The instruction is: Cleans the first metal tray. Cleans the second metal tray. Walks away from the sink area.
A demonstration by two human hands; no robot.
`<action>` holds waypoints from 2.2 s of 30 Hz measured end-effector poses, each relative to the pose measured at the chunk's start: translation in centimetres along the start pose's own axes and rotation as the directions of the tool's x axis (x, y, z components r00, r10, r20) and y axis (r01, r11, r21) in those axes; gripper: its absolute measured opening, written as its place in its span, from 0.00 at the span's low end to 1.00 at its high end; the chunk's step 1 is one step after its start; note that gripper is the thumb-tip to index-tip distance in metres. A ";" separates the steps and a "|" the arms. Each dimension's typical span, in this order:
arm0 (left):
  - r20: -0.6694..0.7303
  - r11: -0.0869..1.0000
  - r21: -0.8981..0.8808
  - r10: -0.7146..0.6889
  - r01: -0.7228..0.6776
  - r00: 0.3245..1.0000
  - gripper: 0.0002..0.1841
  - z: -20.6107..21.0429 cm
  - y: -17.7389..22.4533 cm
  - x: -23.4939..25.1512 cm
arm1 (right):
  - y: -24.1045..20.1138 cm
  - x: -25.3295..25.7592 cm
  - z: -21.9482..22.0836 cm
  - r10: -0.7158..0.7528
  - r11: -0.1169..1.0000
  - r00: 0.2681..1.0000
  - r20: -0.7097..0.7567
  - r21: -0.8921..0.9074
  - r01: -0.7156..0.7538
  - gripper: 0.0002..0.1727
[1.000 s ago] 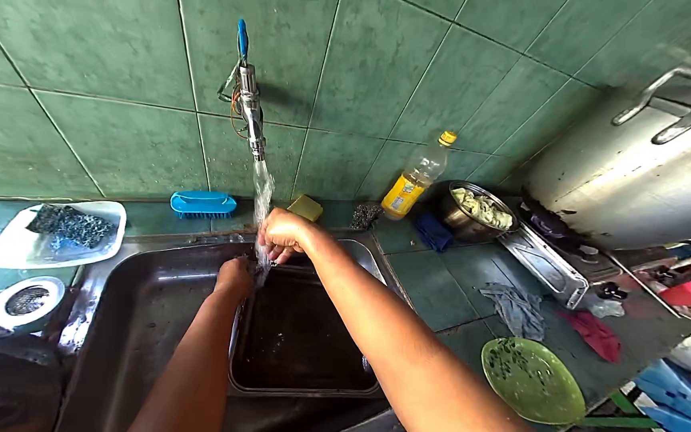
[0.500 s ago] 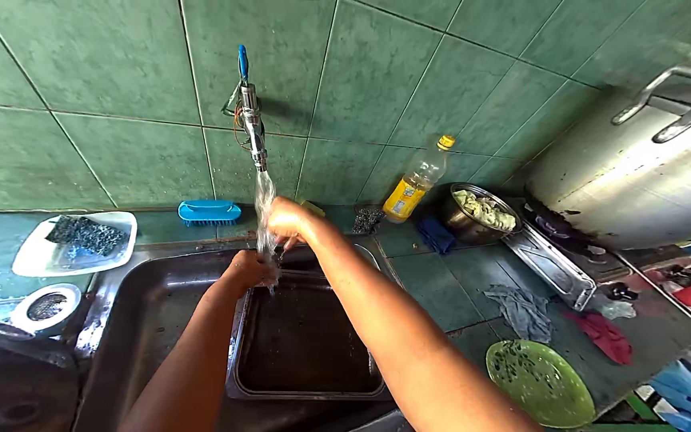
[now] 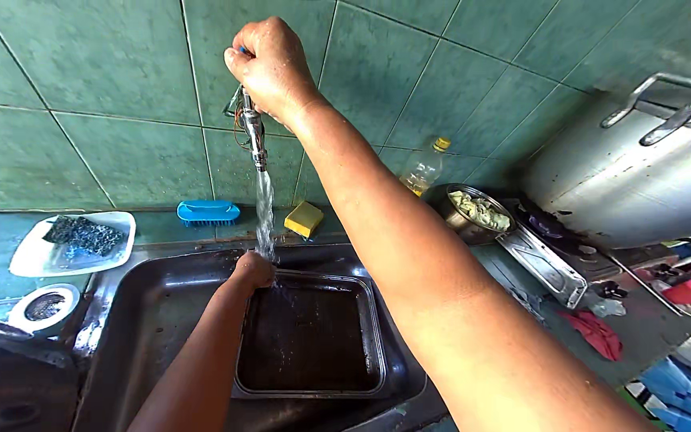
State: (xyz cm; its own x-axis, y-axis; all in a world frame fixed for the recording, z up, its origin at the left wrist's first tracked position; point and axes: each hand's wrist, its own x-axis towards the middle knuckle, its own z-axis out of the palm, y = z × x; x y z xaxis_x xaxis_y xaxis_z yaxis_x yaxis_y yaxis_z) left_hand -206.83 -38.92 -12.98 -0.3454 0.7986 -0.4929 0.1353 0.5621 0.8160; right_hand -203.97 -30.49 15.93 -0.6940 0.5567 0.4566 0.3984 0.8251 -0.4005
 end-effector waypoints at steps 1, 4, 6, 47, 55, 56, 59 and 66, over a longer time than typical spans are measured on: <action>0.000 1.000 -0.006 -0.005 0.005 1.000 0.14 -0.1 0.1 -0.2 | 0.5 0.1 -0.1 -0.007 0.997 1.000 0.020 0.075 0.006 0.11; -0.004 1.000 -0.025 -0.004 0.004 1.000 0.13 -0.3 0.1 -0.5 | 1.5 0.3 -0.5 -0.006 0.965 0.998 0.056 0.262 -0.009 0.14; -0.045 0.998 -0.063 -0.014 0.012 0.999 0.14 -0.3 -0.1 -0.2 | 1.8 0.4 -0.5 -0.024 0.964 0.999 0.028 0.267 0.016 0.12; 0.075 0.901 0.265 -0.375 0.344 0.924 0.19 -3.4 -11.2 -11.0 | 18.2 -29.1 5.4 0.744 0.618 0.347 0.571 -0.392 -0.681 0.18; -0.140 0.922 0.344 -0.139 0.180 0.980 0.14 -3.6 -7.8 -9.9 | 19.8 -31.0 6.3 0.780 0.611 0.509 0.365 -0.263 -0.747 0.15; -0.178 0.912 0.377 -0.099 0.160 0.979 0.12 -4.1 -7.6 -10.2 | 19.7 -31.1 6.8 0.779 0.610 0.526 0.341 -0.221 -0.761 0.15; -0.241 0.897 0.430 0.008 0.099 0.971 0.08 -5.8 -7.5 -11.4 | 18.3 -30.8 7.2 0.759 0.633 0.576 0.302 -0.137 -0.762 0.13; -0.387 0.948 0.316 0.099 0.031 0.917 0.10 -7.7 -9.7 -15.2 | 14.7 -30.5 6.6 0.576 0.809 0.814 0.078 0.093 -0.581 0.10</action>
State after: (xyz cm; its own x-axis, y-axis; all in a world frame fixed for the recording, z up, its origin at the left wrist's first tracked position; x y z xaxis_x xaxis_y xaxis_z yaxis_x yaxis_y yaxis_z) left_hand -210.02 -58.10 -11.08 -0.6626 0.7045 -0.2544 0.4112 0.6260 0.6627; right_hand -180.92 -35.99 -9.15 -0.3821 0.9207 0.0792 0.6697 0.3349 -0.6628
